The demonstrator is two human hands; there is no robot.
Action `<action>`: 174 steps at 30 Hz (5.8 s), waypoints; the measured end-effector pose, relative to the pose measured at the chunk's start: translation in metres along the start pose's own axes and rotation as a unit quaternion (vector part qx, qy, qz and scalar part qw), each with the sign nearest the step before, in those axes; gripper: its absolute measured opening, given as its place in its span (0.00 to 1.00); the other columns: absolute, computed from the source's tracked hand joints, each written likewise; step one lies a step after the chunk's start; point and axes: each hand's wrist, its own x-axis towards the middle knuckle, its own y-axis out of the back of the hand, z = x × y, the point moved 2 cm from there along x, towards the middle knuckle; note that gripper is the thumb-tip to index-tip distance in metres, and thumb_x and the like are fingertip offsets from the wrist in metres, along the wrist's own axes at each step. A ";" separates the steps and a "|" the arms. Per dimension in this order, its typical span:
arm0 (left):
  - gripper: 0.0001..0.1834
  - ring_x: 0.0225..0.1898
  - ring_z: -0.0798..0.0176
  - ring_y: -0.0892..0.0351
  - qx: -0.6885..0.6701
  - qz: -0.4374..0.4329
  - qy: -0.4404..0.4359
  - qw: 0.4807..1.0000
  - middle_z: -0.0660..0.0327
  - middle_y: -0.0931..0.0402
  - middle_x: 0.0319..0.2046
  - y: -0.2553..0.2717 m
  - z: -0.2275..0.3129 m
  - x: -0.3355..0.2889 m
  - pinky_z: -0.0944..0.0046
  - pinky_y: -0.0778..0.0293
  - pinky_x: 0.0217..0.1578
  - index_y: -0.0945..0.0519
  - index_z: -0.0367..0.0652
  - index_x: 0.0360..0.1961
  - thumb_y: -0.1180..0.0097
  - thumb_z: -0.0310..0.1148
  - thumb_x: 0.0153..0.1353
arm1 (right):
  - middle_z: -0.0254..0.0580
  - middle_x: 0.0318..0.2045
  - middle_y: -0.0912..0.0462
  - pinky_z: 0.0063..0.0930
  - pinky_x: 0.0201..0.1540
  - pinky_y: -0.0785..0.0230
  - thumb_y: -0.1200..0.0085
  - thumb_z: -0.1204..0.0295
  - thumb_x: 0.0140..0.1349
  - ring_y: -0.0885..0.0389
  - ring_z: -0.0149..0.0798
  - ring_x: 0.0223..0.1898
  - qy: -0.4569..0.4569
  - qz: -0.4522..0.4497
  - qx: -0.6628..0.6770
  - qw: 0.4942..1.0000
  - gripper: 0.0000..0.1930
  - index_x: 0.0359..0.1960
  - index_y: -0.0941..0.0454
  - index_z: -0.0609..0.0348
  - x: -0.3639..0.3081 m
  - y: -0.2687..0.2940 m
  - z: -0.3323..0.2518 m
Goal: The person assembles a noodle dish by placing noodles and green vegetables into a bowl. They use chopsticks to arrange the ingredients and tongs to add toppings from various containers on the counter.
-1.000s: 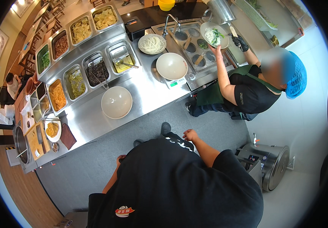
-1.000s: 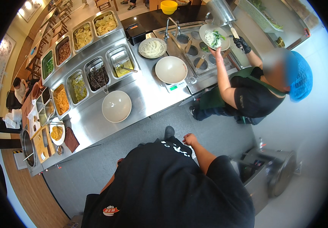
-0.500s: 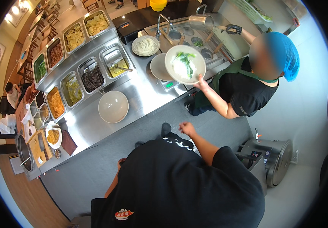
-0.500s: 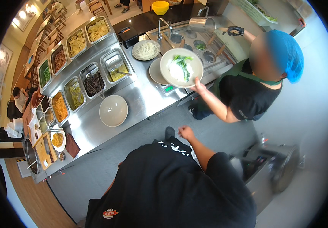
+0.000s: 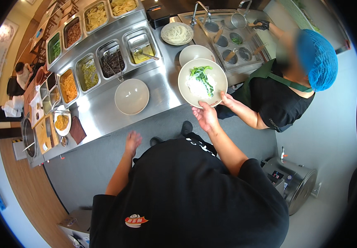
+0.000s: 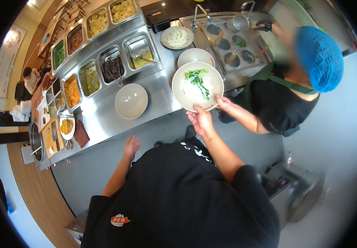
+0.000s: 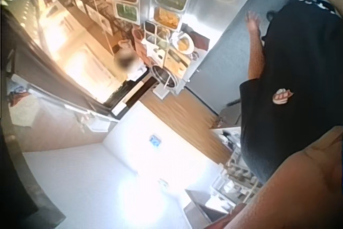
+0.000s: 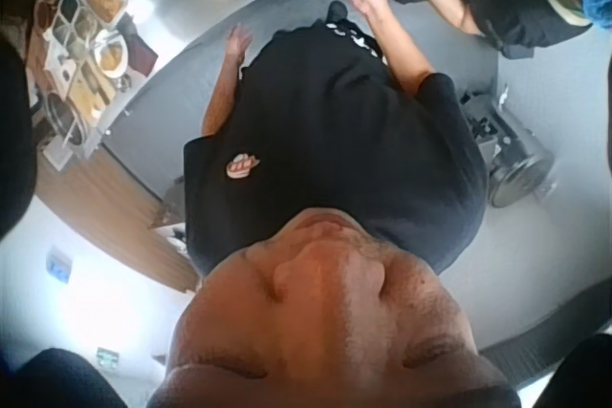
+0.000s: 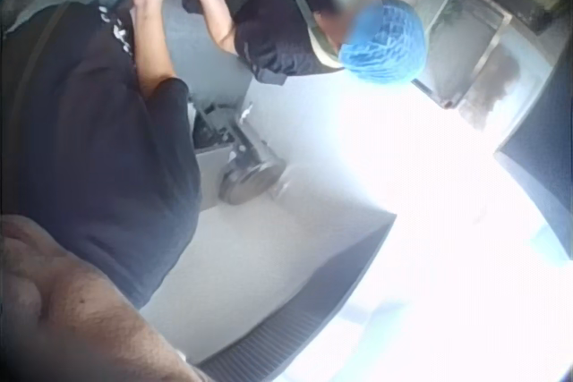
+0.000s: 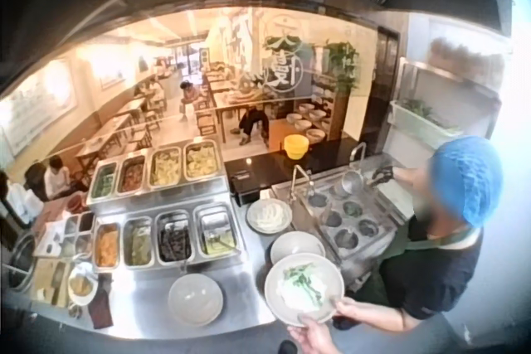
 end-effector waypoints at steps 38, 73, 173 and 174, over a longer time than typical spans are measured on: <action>0.22 0.55 0.57 0.25 -0.073 -0.171 0.047 0.981 0.58 0.27 0.58 -0.059 0.049 -0.058 0.54 0.31 0.56 0.34 0.48 0.61 0.50 0.34 0.67 | 0.35 0.40 0.17 0.21 0.35 0.29 0.50 0.63 0.68 0.17 0.29 0.35 -0.308 -0.229 -0.393 0.836 0.15 0.51 0.25 0.56 0.077 -0.060 0.168; 0.20 0.48 0.56 0.20 -0.140 -0.081 -0.060 0.985 0.55 0.23 0.51 0.078 0.182 -0.025 0.53 0.23 0.49 0.33 0.43 0.58 0.54 0.27 0.64 | 0.35 0.21 0.24 0.21 0.20 0.34 0.46 0.65 0.65 0.27 0.28 0.19 0.098 0.070 -0.440 0.890 0.11 0.37 0.28 0.61 0.265 -0.213 0.041; 0.14 0.45 0.57 0.20 -0.191 -0.086 -0.090 0.974 0.54 0.21 0.46 0.017 0.233 -0.027 0.56 0.25 0.49 0.28 0.39 0.50 0.51 0.26 0.62 | 0.41 0.24 0.25 0.33 0.24 0.34 0.57 0.67 0.71 0.29 0.35 0.21 0.300 0.057 -0.455 0.836 0.10 0.39 0.29 0.61 0.187 -0.187 0.039; 0.14 0.45 0.57 0.20 -0.192 -0.064 -0.087 0.975 0.53 0.21 0.46 0.025 0.226 -0.031 0.56 0.25 0.49 0.28 0.38 0.50 0.51 0.27 0.62 | 0.38 0.23 0.26 0.30 0.21 0.34 0.57 0.67 0.71 0.30 0.31 0.19 0.267 0.071 -0.459 0.844 0.11 0.38 0.28 0.62 0.204 -0.189 0.044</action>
